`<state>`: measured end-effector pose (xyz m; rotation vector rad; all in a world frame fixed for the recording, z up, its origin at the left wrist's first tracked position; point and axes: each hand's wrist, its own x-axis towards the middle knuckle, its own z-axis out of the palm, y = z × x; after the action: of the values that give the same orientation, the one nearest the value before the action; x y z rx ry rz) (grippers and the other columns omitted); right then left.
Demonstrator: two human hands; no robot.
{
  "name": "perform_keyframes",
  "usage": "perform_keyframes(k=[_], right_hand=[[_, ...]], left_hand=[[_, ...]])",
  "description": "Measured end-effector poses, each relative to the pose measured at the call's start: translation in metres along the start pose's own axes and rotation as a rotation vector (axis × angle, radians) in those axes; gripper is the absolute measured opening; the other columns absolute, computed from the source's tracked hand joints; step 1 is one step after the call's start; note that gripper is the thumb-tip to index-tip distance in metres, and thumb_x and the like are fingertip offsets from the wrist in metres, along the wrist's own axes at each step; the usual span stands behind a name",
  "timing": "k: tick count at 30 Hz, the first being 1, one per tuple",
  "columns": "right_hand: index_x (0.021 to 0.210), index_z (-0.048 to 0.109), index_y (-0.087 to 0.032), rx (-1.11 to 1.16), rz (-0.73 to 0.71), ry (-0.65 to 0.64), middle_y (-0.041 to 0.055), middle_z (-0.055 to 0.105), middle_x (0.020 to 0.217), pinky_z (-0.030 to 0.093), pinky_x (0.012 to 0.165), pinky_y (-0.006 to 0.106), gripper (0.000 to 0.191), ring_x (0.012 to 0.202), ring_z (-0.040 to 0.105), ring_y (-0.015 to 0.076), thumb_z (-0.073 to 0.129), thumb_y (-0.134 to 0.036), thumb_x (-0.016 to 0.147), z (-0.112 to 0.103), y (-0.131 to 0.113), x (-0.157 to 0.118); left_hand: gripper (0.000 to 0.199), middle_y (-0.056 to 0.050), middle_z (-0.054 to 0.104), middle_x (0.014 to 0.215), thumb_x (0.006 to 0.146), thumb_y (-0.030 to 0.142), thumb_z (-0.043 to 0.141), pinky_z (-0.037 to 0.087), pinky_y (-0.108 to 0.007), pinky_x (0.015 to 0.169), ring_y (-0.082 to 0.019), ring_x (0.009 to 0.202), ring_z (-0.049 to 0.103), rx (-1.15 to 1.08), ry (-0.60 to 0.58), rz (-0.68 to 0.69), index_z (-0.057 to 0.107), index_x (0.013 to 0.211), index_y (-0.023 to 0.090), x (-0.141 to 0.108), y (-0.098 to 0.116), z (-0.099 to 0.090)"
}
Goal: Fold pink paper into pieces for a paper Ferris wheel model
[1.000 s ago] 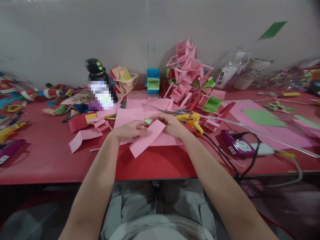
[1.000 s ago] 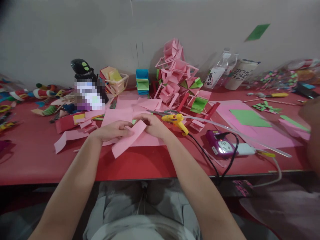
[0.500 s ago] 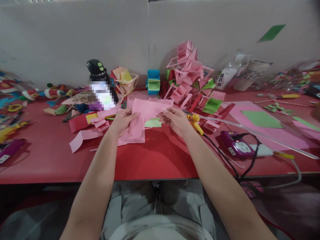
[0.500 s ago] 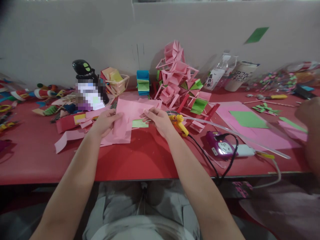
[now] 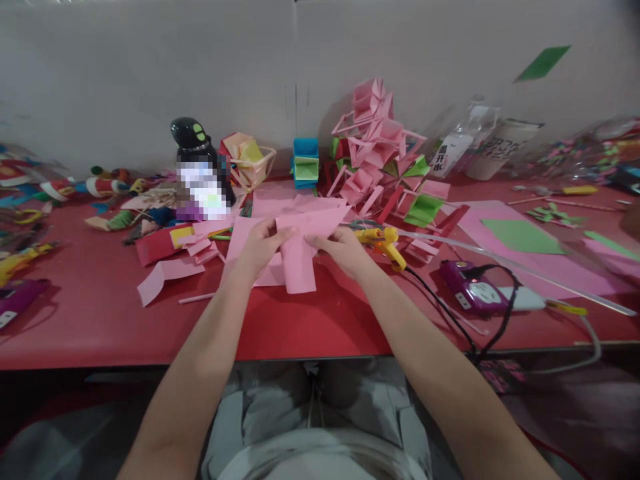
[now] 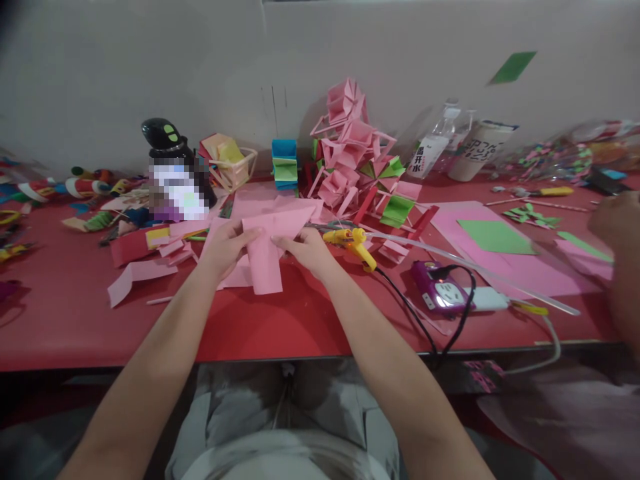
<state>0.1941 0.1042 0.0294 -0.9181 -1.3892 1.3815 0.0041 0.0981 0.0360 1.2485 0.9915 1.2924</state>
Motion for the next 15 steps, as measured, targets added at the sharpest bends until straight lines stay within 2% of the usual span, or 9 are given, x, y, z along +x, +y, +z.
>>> perform_keyframes(k=[3,9,15], right_hand=[[0.083,0.076,-0.016,-0.022,-0.008,-0.049,0.0071,0.076,0.085,0.054,0.068,0.032,0.030,0.072,0.066,0.0173,0.083,-0.042,0.069,0.0005,0.0016,-0.0007],[0.093,0.078,-0.018,-0.011,-0.037,-0.041,0.0086,0.078,0.099,0.057,0.085,0.040,0.033,0.093,0.071,0.0241,0.083,-0.041,0.069,0.0024,0.0012,-0.0014],[0.099,0.078,-0.019,0.012,-0.073,-0.022,0.0094,0.078,0.107,0.056,0.091,0.040,0.037,0.099,0.071,0.0251,0.085,-0.040,0.069,0.0020,0.0009,-0.0023]], left_hand=[[0.032,-0.002,0.069,0.079,0.069,0.035,0.084,0.049,-0.025,0.061,-0.014,0.068,0.061,-0.003,0.068,0.048,0.072,0.094,0.019,0.0032,-0.0022,-0.0045],[0.026,-0.001,0.068,0.077,0.071,0.034,0.084,0.048,-0.024,0.059,-0.013,0.065,0.058,0.084,0.120,0.139,0.075,0.090,0.019,0.0035,-0.0061,-0.0071],[0.021,-0.004,0.075,0.090,0.077,0.033,0.080,0.054,-0.028,0.072,-0.018,0.083,0.066,0.196,0.096,0.242,0.079,0.094,0.022,-0.0012,-0.0005,-0.0029]])
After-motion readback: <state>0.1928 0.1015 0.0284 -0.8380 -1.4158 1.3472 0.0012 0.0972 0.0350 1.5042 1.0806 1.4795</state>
